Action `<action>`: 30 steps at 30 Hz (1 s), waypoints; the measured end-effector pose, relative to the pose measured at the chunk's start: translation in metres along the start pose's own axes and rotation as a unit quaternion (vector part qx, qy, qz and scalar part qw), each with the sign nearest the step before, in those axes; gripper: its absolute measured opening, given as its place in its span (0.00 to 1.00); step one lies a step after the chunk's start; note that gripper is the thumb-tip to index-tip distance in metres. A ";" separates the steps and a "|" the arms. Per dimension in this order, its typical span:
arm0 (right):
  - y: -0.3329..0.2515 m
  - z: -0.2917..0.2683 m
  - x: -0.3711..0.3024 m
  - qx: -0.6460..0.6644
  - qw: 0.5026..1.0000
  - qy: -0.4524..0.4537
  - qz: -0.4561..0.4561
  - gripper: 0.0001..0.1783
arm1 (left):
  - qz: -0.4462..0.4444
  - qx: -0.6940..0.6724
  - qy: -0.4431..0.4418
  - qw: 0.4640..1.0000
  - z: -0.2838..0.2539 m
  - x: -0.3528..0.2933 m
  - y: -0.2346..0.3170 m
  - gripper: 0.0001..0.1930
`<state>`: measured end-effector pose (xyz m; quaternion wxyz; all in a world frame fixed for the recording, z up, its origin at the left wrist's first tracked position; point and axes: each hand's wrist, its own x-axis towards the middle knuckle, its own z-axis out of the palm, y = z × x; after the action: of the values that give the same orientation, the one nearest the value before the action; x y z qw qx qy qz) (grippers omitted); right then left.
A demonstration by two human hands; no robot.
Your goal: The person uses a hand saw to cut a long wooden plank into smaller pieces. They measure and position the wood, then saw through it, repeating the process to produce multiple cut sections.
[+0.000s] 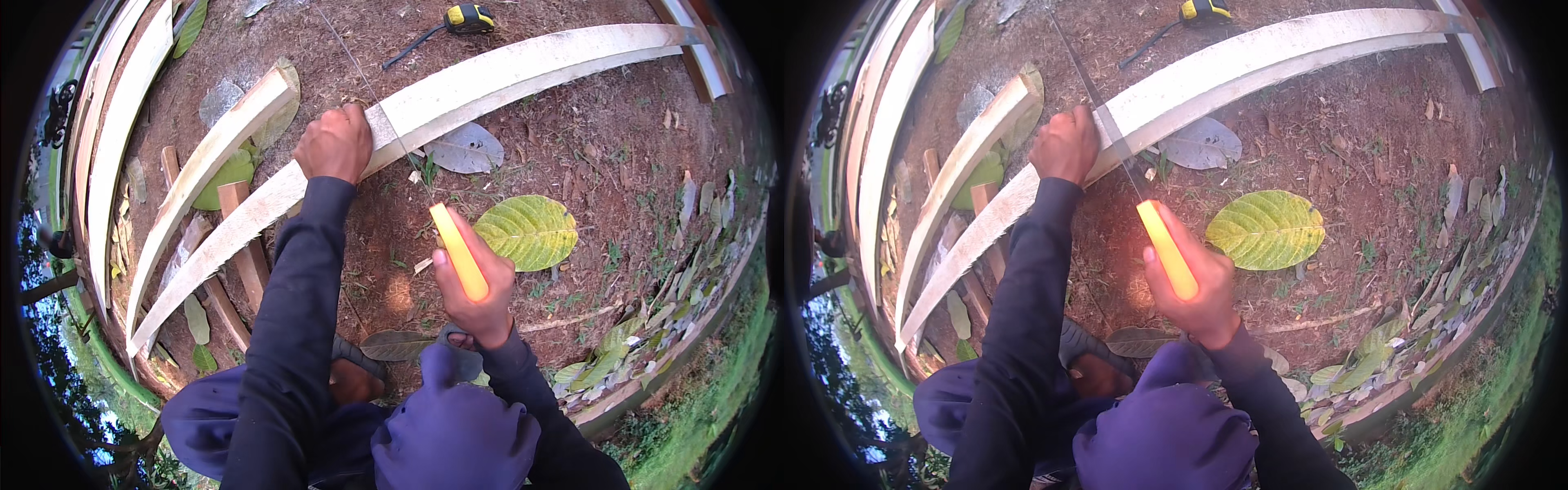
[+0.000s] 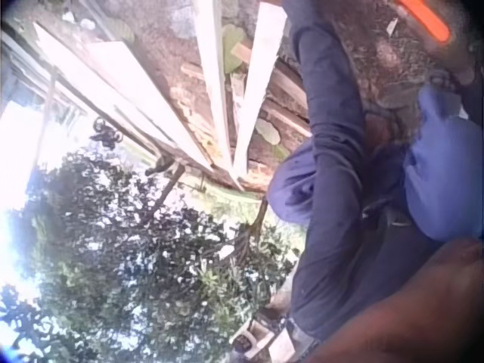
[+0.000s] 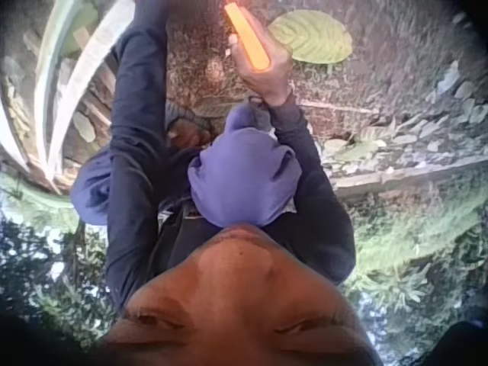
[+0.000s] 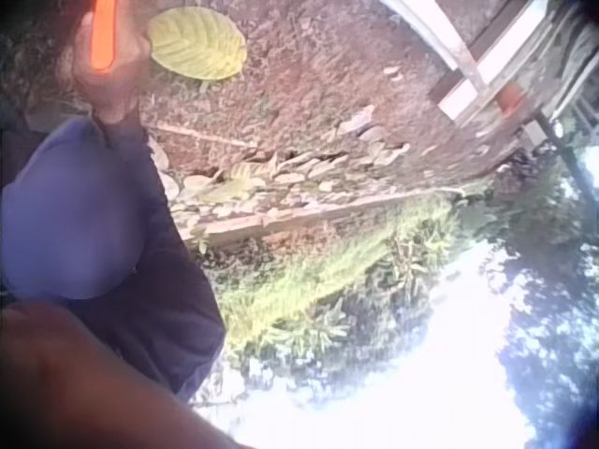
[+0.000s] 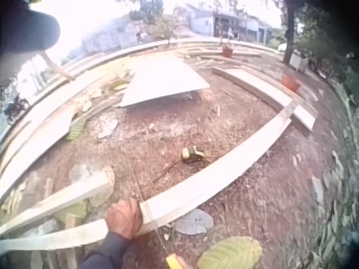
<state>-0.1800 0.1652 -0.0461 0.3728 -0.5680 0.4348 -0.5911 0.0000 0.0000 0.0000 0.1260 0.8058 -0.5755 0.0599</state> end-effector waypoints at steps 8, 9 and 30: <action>-0.042 -0.040 -0.032 -0.103 0.992 -0.025 0.067 0.27 | -0.043 -0.042 -0.166 0.984 0.022 -0.084 0.018 0.28; -0.031 -0.028 -0.014 -0.076 0.996 -0.003 0.039 0.26 | -0.034 -0.036 -0.151 0.987 0.022 -0.085 0.018 0.28; -0.078 -0.107 -0.122 -0.133 0.976 -0.094 0.143 0.29 | -0.049 -0.030 -0.155 0.986 0.024 -0.082 0.010 0.28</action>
<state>-0.2735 0.3154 -0.0131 0.4140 -0.5975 0.5488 -0.4129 -0.0375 0.0650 -0.0414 0.0625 0.8283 -0.5496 -0.0894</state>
